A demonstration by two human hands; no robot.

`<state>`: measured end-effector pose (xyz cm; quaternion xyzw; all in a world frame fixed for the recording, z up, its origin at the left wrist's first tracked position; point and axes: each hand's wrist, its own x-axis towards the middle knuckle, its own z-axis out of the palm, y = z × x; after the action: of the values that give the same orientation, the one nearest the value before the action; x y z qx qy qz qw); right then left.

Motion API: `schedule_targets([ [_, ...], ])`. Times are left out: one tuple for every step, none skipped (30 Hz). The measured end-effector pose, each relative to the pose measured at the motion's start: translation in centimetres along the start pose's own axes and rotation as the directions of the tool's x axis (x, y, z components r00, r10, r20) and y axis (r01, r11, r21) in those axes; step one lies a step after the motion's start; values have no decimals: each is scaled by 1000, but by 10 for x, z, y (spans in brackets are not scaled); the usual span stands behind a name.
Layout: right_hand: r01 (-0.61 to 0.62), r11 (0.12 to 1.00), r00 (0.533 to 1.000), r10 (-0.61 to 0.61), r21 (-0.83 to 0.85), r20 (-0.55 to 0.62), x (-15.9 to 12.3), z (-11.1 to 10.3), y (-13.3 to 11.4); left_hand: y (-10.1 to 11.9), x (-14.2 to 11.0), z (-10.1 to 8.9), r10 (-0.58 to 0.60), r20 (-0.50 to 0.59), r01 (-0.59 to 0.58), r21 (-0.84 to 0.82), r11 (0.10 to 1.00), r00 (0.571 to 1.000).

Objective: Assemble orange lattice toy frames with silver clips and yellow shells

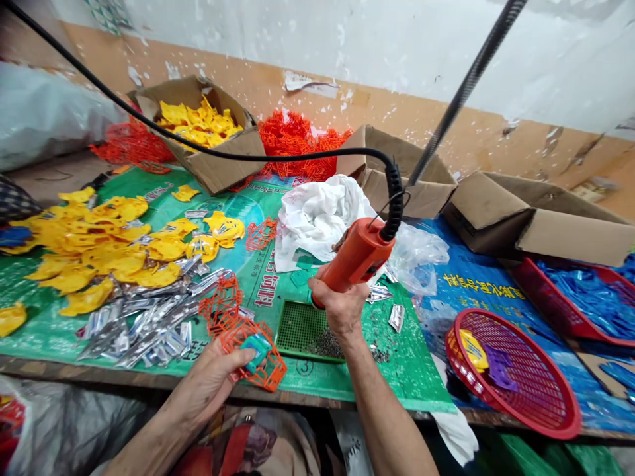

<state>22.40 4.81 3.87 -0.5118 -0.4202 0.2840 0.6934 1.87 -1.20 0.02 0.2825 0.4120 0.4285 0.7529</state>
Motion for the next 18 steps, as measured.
schedule_targets([
  [1, 1000, 1000, -1, -3, 1, 0, 0, 0, 0, 0, 0, 4, -2, -4, 3, 1000, 1000],
  [3, 1000, 1000, -3, -5, 1, 0, 0, -1, 0, 0, 0, 9, -5, -9, 6, 1000, 1000],
  [6, 1000, 1000, -6, -7, 1, 0, 1, -1, 0, 1, 1, 13, -9, -13, 9, 1000, 1000],
  [8, 1000, 1000, -8, -8, 2, 0, 1, -2, 0, 1, 1, 16, -15, -15, 11, 1000, 1000],
  [10, 1000, 1000, -10, -7, 1, -1, 1, -2, 0, 1, 1, 18, -21, -18, 12, 1000, 1000],
  [13, 1000, 1000, -13, -3, 0, -1, 1, -2, 0, 1, 1, 19, -25, -19, 12, 1000, 1000],
  [17, 1000, 1000, -17, 3, -2, 0, 1, -3, 0, 1, 1, 20, -27, -20, 11, 1000, 999],
  [22, 1000, 1000, -22, 11, -6, 0, 1, -3, -1, 1, 0, 21, -27, -21, 7, 1000, 999],
  [28, 999, 1000, -27, 21, -10, 1, 1, -3, -1, 2, 0, 22, -24, -22, 3, 1000, 999],
  [33, 999, 999, -33, 32, -13, 2, 0, -4, -2, 2, 0, 23, -19, -23, -2, 1000, 1000],
  [38, 998, 999, -37, 41, -14, 3, 0, -6, -3, 2, 0, 22, -17, -22, -7, 1000, 1000],
  [42, 998, 999, -41, 48, -14, 4, -1, -8, -3, 2, 0, 21, -17, -21, -9, 1000, 1000],
  [44, 997, 999, -43, 59, -10, 5, -1, -11, -3, 1, 0, 21, -21, -22, -11, 1000, 1000],
  [44, 996, 999, -44, 77, 0, 4, -1, -15, -3, 1, 1, 24, -29, -24, -13, 1000, 999],
  [44, 993, 999, -46, 107, 17, 3, 0, -21, -3, 1, 1, 27, -39, -28, -17, 999, 999],
  [42, 988, 998, -49, 148, 41, 1, 1, -27, -2, 1, 2, 30, -45, -31, -24, 999, 999],
  [36, 980, 997, -50, 196, 66, -2, 3, -34, -1, 1, 3, 30, -46, -31, -33, 999, 999],
  [25, 969, 994, -49, 247, 96, -6, 5, -41, -1, 0, 4, 29, -44, -31, -43, 999, 999],
])
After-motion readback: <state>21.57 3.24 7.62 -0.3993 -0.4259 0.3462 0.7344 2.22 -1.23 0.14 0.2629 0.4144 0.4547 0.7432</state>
